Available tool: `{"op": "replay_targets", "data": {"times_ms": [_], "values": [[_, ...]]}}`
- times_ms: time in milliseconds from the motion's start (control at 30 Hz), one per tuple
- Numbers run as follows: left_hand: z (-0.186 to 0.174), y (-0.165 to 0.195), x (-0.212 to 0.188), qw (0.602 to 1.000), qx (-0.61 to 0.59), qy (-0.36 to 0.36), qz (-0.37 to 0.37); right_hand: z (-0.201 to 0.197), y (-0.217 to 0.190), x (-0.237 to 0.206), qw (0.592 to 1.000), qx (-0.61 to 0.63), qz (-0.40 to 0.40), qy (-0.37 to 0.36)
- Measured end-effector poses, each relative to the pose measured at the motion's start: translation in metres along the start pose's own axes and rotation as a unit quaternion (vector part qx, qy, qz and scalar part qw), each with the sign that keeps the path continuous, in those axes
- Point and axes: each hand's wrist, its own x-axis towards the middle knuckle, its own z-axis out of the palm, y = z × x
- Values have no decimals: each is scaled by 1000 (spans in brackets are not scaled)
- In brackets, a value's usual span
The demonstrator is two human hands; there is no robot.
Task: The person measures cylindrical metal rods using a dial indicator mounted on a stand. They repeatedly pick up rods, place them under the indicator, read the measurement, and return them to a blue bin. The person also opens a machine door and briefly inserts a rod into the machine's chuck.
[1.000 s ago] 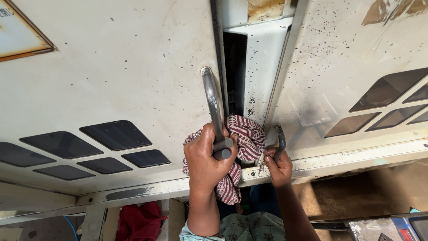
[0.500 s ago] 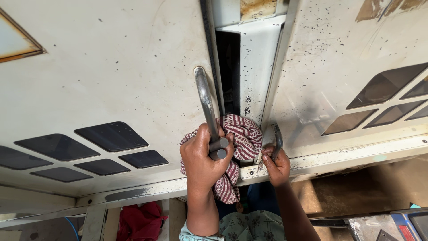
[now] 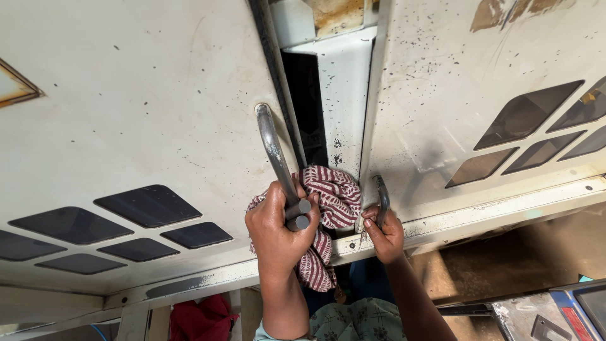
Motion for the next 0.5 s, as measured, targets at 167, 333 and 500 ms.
{"op": "replay_targets", "data": {"times_ms": [167, 333, 500], "values": [[0, -2, 1, 1000, 8, -2, -6, 3, -2, 2, 1000, -6, -3, 6], [2, -4, -1, 1000, 12, 10, 13, 2, -6, 3, 1000, 7, 4, -9], [2, -4, 0, 1000, 10, 2, -3, 2, -8, 5, 1000, -18, 3, -2]]}}
